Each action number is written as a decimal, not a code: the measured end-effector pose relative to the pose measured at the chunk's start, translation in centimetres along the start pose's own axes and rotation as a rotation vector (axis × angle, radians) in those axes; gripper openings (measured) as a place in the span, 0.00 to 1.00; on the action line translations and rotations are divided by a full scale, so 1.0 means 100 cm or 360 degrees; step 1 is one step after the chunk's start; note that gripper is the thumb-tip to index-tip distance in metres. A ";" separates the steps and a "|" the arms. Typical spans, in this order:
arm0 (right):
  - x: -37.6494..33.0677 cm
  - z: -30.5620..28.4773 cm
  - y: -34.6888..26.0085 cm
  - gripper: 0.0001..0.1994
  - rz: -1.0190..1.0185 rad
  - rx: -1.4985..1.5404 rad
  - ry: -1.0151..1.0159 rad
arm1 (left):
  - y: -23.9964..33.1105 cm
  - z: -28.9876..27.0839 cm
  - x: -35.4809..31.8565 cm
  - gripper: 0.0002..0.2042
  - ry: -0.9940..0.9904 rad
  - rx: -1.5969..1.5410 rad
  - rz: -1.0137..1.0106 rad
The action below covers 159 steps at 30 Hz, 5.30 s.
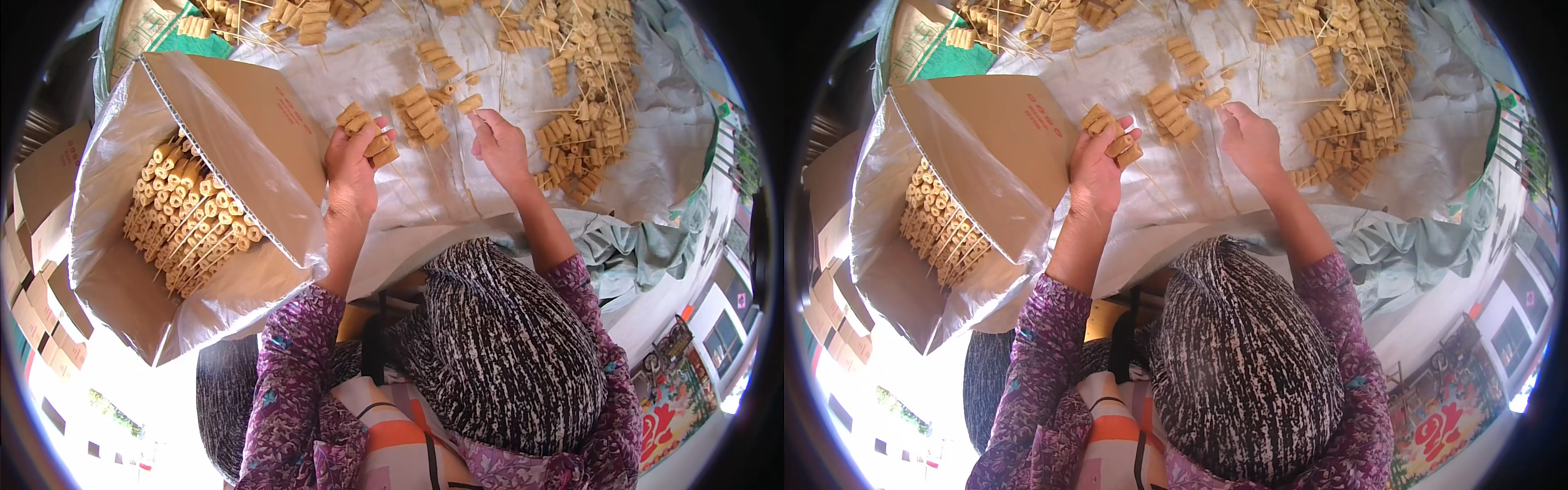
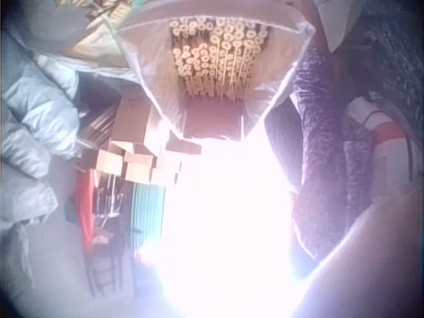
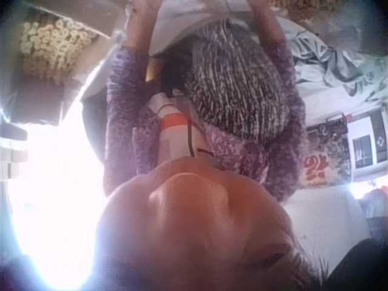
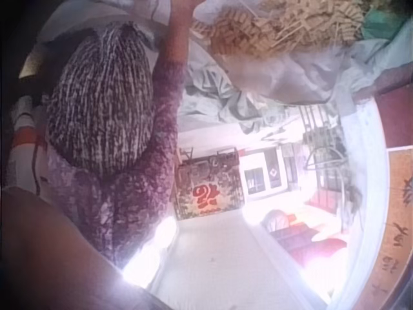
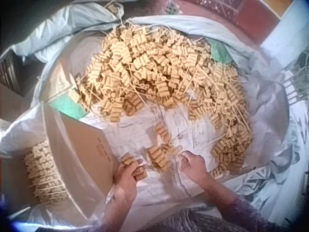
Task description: The person skewers small circular incense pieces onto bamboo sticks and packs the finished skewers into cardboard boxes.
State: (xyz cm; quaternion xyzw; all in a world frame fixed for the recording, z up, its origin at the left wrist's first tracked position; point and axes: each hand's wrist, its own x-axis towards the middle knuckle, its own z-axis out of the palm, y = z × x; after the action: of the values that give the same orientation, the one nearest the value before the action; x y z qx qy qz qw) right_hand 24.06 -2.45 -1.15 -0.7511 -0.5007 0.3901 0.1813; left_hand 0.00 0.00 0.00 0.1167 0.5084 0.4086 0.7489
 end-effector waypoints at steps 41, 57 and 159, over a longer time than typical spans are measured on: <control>-0.057 0.037 -0.075 0.10 -0.0225 0.0229 -0.0610 | 0.001 0.022 -0.009 0.23 -0.0076 -0.0167 0.0081; -0.001 0.041 -0.024 0.18 0.0053 -0.0022 -0.0127 | -0.003 0.005 0.001 0.21 0.0001 -0.0128 0.0078; 0.015 0.027 -0.040 0.28 -0.0055 0.0065 -0.0056 | -0.003 -0.003 -0.012 0.23 -0.0041 0.0154 0.0281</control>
State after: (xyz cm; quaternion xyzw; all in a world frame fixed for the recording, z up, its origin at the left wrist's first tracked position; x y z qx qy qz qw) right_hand 19.85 0.33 -0.80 -0.7315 -0.5087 0.4103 0.1945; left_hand -0.29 -1.17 0.48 0.2022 0.5057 0.4465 0.7100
